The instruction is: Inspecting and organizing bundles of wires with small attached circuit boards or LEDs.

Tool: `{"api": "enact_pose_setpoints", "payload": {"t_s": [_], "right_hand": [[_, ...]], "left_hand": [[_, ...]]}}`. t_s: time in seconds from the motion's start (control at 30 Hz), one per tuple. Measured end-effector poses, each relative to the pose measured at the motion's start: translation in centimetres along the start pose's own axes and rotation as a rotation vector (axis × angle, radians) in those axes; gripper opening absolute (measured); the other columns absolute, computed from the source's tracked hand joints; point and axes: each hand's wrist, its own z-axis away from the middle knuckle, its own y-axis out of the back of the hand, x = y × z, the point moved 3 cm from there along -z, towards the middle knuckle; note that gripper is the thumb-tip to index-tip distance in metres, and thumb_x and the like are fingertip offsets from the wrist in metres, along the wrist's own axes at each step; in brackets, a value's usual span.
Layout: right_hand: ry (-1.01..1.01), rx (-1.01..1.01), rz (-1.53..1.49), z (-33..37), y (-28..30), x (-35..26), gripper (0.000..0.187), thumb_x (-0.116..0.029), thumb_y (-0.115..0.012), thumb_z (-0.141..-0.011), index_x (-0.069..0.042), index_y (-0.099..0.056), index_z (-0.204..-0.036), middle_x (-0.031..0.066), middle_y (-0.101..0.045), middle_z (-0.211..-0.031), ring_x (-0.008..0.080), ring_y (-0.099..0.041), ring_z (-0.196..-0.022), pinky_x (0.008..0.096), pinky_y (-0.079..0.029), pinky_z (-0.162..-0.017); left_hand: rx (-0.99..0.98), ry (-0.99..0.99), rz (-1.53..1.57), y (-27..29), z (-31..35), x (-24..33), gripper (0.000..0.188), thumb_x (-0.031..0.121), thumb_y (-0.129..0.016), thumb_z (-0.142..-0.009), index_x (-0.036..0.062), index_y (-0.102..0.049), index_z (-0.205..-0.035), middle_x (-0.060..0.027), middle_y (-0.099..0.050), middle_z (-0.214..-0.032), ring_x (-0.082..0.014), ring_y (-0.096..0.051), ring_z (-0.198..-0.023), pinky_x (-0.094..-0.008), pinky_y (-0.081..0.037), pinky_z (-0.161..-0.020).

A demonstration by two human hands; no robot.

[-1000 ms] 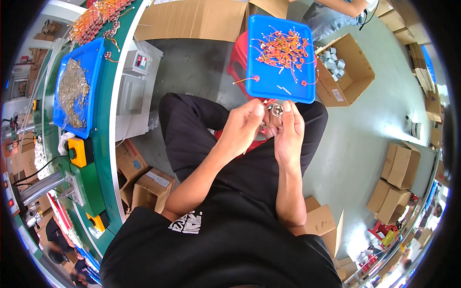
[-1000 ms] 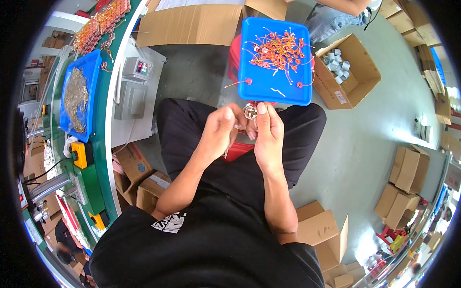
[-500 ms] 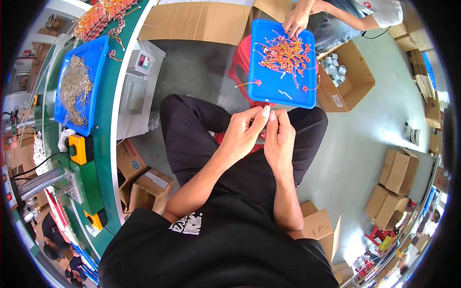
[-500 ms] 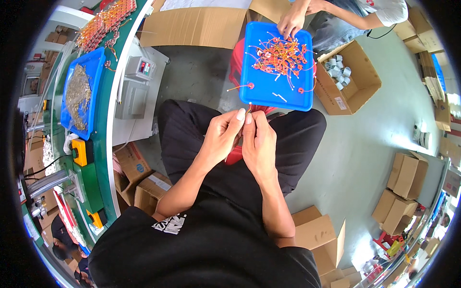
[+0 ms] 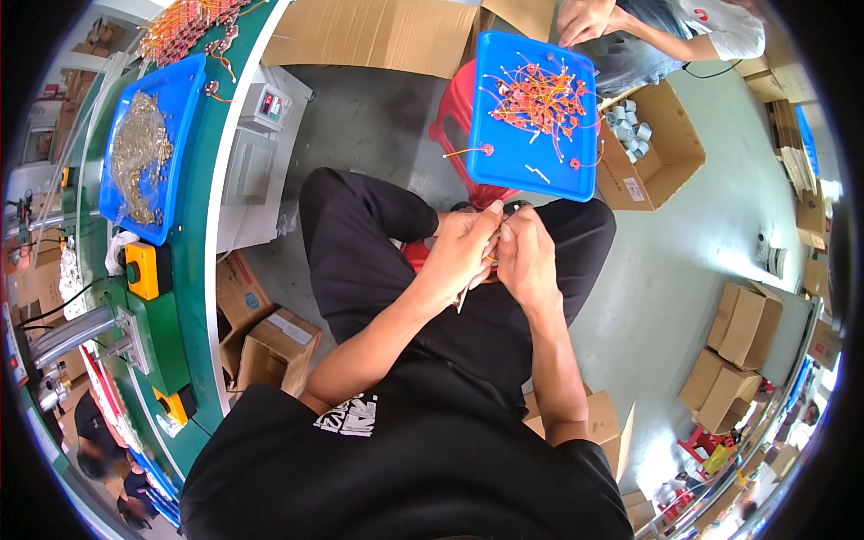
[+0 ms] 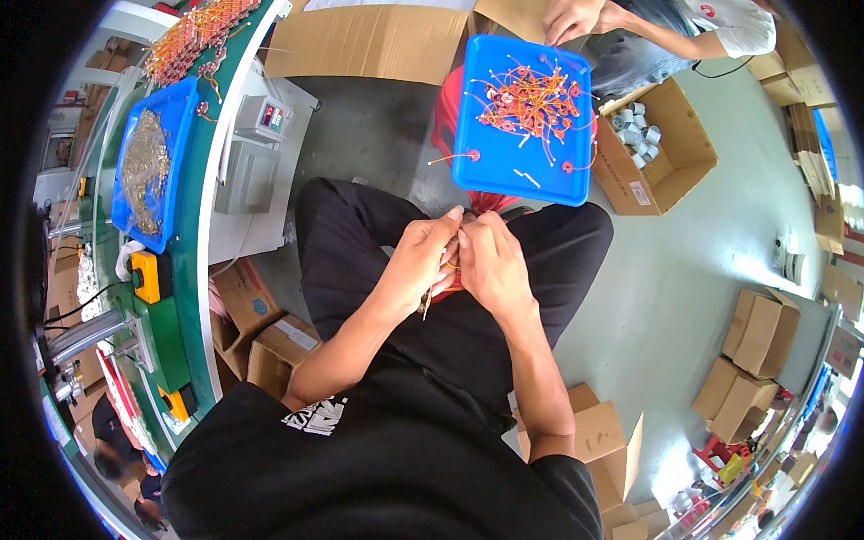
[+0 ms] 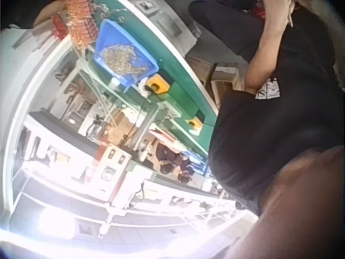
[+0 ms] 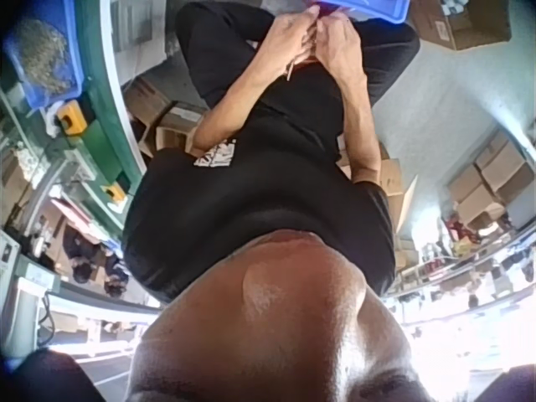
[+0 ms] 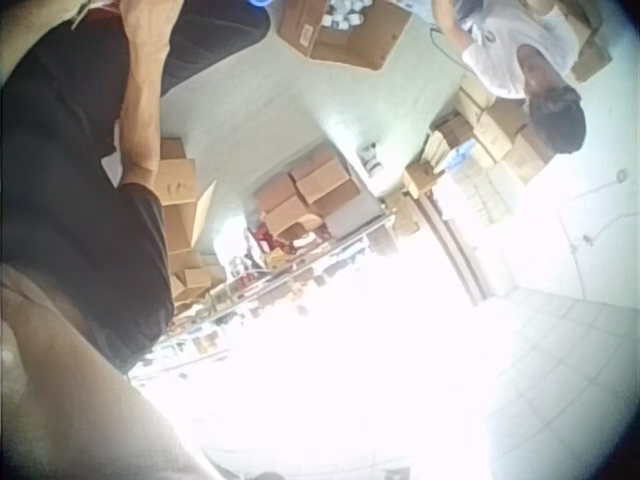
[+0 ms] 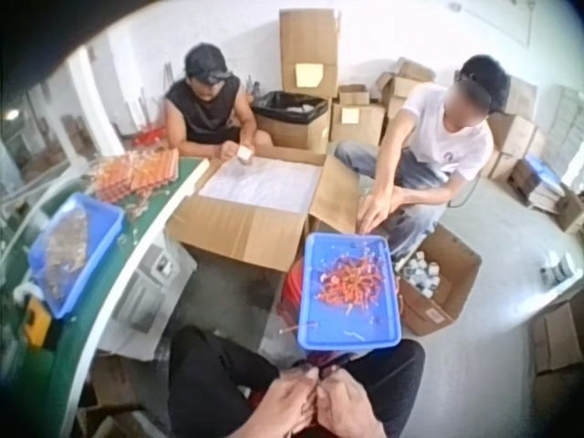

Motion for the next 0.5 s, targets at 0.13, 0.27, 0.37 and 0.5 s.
{"api": "enact_pose_setpoints", "payload": {"t_s": [0.13,0.27,0.37,0.5], "right_hand": [[0.098,0.346,0.004,0.2,2.1,1.9,0.014,0.010,-0.054,-0.074,-0.001,-0.050,-0.081,0.0117,-0.052,-0.070,0.0286,-0.054,-0.059,0.0362,-0.043,-0.052],[-0.463,0.198,0.079,-2.4,2.7,6.5,0.011,-0.007,-0.060,-0.087,0.001,-0.054,-0.082,0.0145,-0.056,-0.068,0.0294,-0.055,-0.059,0.0343,-0.043,-0.057],[-0.504,0.098,0.234,-2.5,2.2,11.5,0.012,-0.010,-0.056,-0.089,0.002,-0.059,-0.089,0.0176,-0.060,-0.074,0.0329,-0.059,-0.067,0.0375,-0.046,-0.063],[-0.435,0.210,0.398,-2.7,2.7,11.5,0.021,-0.010,-0.049,-0.091,0.002,-0.062,-0.102,0.0209,-0.063,-0.094,0.0372,-0.061,-0.085,0.0414,-0.048,-0.076]], "left_hand": [[-0.026,0.083,0.151,0.4,0.0,0.7,0.049,0.041,-0.041,-0.097,0.0134,-0.031,-0.058,0.0031,-0.029,-0.046,-0.0072,-0.026,-0.033,-0.0220,-0.021,-0.032],[-0.265,0.134,0.260,0.2,0.6,1.7,0.053,0.045,-0.036,-0.097,0.0144,-0.028,-0.055,0.0012,-0.028,-0.043,-0.0081,-0.027,-0.032,-0.0215,-0.021,-0.031],[-0.682,0.288,0.733,0.0,0.5,1.4,0.055,0.044,-0.029,-0.099,0.0164,-0.030,-0.052,0.0004,-0.033,-0.041,-0.0107,-0.030,-0.030,-0.0227,-0.023,-0.032],[-0.746,0.331,0.879,-0.8,1.2,2.0,0.053,0.044,-0.030,-0.099,0.0161,-0.032,-0.054,0.0016,-0.031,-0.041,-0.0109,-0.031,-0.029,-0.0237,-0.025,-0.032]]}}
